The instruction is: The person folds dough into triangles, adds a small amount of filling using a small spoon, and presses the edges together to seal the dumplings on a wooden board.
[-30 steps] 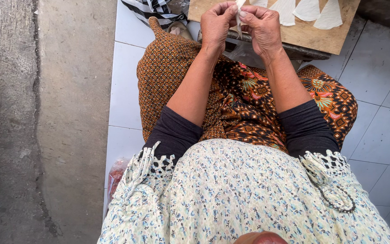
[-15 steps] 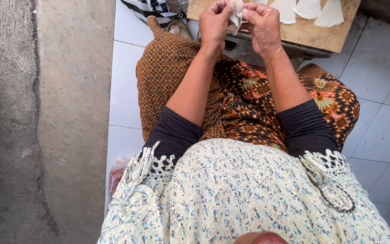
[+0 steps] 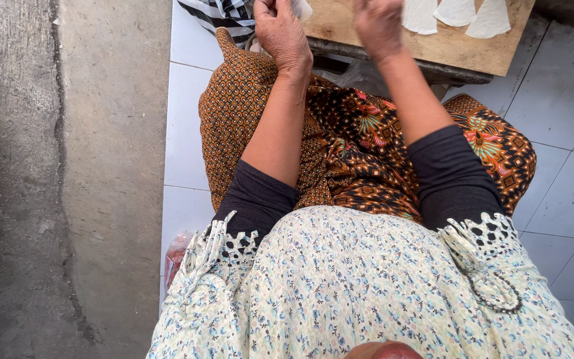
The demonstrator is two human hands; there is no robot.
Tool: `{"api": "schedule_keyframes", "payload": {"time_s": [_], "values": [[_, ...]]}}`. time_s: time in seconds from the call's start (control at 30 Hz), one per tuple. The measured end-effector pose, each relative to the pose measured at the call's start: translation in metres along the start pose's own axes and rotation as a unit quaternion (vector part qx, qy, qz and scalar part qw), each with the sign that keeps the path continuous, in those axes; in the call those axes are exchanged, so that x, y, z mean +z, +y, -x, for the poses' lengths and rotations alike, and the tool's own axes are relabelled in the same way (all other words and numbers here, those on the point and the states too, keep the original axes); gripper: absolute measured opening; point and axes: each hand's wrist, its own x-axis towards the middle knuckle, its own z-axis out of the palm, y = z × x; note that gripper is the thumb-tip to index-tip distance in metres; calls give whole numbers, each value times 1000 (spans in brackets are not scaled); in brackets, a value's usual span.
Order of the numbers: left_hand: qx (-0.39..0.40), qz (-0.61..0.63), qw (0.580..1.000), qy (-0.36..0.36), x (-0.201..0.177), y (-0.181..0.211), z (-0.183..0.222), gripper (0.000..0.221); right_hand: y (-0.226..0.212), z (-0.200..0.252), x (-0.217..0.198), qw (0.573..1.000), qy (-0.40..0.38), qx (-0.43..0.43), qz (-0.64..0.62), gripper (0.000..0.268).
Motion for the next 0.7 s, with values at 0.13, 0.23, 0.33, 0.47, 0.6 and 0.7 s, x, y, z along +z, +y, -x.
{"api": "schedule_keyframes", "payload": {"time_s": [0.13, 0.23, 0.33, 0.47, 0.6, 0.7], "values": [[11, -6, 1000, -6, 1, 4, -2, 16, -47, 4, 20, 991, -44, -126, 16, 12], [7, -15, 1000, -15, -2, 0, -1, 14, -71, 14, 12, 988, 5, -145, 53, 23], [0, 7, 999, -35, -2, -2, 0, 14, -79, 14, 5, 989, -21, -134, 60, 28], [-5, 5, 999, -47, 0, -5, 1, 15, -66, 14, 13, 994, -15, -60, -96, 22], [4, -3, 998, -66, 2, -8, 2, 16, -14, 22, 11, 995, 71, -54, 49, 11], [-3, -28, 997, -73, 2, -9, 5, 17, 18, 32, 7, 985, 65, -74, 143, 10]]}}
